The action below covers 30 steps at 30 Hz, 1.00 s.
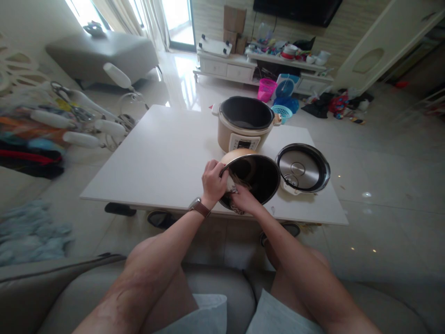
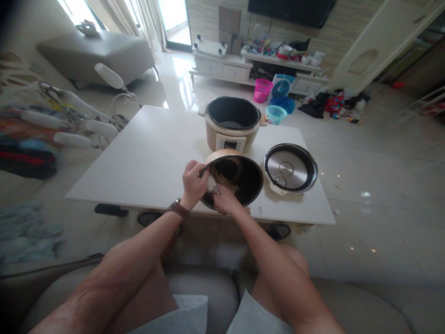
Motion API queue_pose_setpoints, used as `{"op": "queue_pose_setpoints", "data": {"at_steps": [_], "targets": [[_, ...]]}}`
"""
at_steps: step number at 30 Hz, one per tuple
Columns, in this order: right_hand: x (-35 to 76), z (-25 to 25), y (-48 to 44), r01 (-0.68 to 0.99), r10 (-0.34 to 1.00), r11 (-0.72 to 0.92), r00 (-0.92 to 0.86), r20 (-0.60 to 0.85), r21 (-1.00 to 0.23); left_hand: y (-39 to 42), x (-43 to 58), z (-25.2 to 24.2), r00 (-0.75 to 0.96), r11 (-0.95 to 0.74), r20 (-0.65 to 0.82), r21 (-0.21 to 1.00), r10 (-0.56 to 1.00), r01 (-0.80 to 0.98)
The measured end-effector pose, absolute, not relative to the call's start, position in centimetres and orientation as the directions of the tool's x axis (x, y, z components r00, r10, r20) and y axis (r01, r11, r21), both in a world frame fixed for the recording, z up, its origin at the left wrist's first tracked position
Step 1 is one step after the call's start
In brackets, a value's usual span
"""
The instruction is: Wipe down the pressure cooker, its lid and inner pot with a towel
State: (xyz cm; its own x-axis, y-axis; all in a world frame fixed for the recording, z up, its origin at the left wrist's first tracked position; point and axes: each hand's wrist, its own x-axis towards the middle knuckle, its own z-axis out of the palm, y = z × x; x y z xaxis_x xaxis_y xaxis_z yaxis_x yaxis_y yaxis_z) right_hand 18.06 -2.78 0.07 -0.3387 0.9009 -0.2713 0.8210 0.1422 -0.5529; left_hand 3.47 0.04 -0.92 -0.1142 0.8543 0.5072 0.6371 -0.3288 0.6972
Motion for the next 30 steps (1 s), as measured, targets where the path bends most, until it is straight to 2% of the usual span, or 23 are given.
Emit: {"op": "queue_pose_setpoints", "data": {"at_steps": [2,3,6,8,10,14,19,22,25,30], "targets": [[17.9,0.3,-2.9,0.801,0.898,0.122,-0.340,-0.279,-0.586,0.1,3.4,-1.1,-0.175,-0.283,0.486,0.726,0.856,0.627],[18.0,0.5,-2.9,0.826,0.888,0.112,-0.333,-0.318,-0.552,0.3,3.4,-1.2,-0.212,-0.250,0.468,0.742,0.858,0.623],[19.1,1.3,-2.4,0.956,0.867,0.126,-0.237,-0.439,-0.266,0.9,3.0,-1.1,-0.305,-0.174,0.428,0.777,0.851,0.606],[19.9,1.9,-2.0,0.981,0.873,0.176,-0.196,-0.446,-0.086,1.4,2.7,-0.9,-0.334,-0.158,0.421,0.788,0.843,0.595],[20.5,2.2,-1.8,0.976,0.889,0.217,-0.197,-0.413,0.002,1.7,2.4,-0.6,-0.346,-0.141,0.405,0.797,0.847,0.588],[20.2,2.2,-2.6,0.967,0.892,0.255,-0.238,-0.384,-0.008,1.8,2.4,-0.1,-0.376,-0.092,0.353,0.821,0.857,0.563],[17.7,1.4,-4.5,0.962,0.893,0.180,-0.247,-0.375,-0.206,0.8,3.1,-0.2,-0.349,-0.151,0.393,0.818,0.851,0.555],[16.8,1.0,-4.7,0.953,0.902,0.136,-0.232,-0.364,-0.271,0.3,3.3,-0.3,-0.329,-0.146,0.395,0.801,0.858,0.581],[17.1,0.8,-4.5,0.959,0.880,0.151,-0.241,-0.408,-0.241,0.7,3.0,-0.3,-0.329,-0.142,0.388,0.804,0.861,0.577],[18.2,0.9,-4.2,0.960,0.872,0.270,-0.275,-0.406,-0.070,2.4,1.1,-0.1,-0.351,-0.167,0.386,0.839,0.853,0.518]]}}
